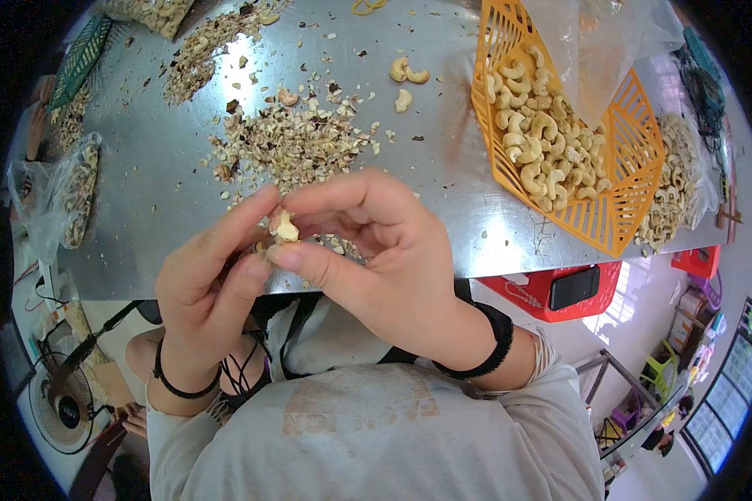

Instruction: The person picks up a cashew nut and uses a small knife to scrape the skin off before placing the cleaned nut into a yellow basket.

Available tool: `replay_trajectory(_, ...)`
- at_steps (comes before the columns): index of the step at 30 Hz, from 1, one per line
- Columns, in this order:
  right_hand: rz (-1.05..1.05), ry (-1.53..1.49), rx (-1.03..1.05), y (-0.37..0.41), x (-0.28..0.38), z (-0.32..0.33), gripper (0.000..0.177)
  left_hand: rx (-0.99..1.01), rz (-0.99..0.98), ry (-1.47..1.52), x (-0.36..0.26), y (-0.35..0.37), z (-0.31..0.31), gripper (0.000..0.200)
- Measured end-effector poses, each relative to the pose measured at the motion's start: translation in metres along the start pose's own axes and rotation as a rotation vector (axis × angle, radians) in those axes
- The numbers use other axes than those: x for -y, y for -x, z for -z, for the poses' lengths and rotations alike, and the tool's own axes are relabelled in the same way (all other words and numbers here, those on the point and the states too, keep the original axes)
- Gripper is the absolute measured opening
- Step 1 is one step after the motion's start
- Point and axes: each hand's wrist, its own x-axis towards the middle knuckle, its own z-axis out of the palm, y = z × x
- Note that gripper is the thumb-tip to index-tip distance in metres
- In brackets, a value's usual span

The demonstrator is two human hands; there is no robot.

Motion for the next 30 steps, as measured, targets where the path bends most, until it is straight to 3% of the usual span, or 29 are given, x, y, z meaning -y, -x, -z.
replay_trajectory(9, 0.021, 0.084, -0.039, 0.003, 0.000, -0.002, 0.024, -0.081, -0.250, -0.305, 0.004, -0.005, 0.000, 0.034)
replay_trajectory(13, 0.043, 0.107, 0.011, 0.002, 0.001, -0.001, 0.024, -0.137, -0.246, -0.318, 0.009, -0.002, -0.001, 0.032)
replay_trajectory(15, -0.028, 0.068, 0.030, 0.000, 0.003, 0.000, 0.024, -0.102, -0.056, -0.109, 0.006, -0.001, 0.000, 0.032)
replay_trajectory(19, -0.021, 0.043, 0.031, -0.001, 0.003, 0.002, 0.025, -0.079, -0.115, -0.107, 0.002, -0.004, 0.002, 0.033)
replay_trajectory(24, -0.020, 0.025, 0.038, -0.001, 0.001, 0.003, 0.023, -0.005, -0.003, -0.018, 0.000, -0.003, 0.004, 0.035)
replay_trajectory(28, 0.024, 0.028, 0.039, 0.000, -0.001, 0.003, 0.022, 0.011, -0.035, -0.061, 0.000, -0.004, 0.005, 0.036)
replay_trajectory(30, 0.024, 0.070, 0.021, 0.001, 0.000, 0.002, 0.023, 0.003, -0.162, -0.186, 0.003, -0.004, 0.004, 0.037)
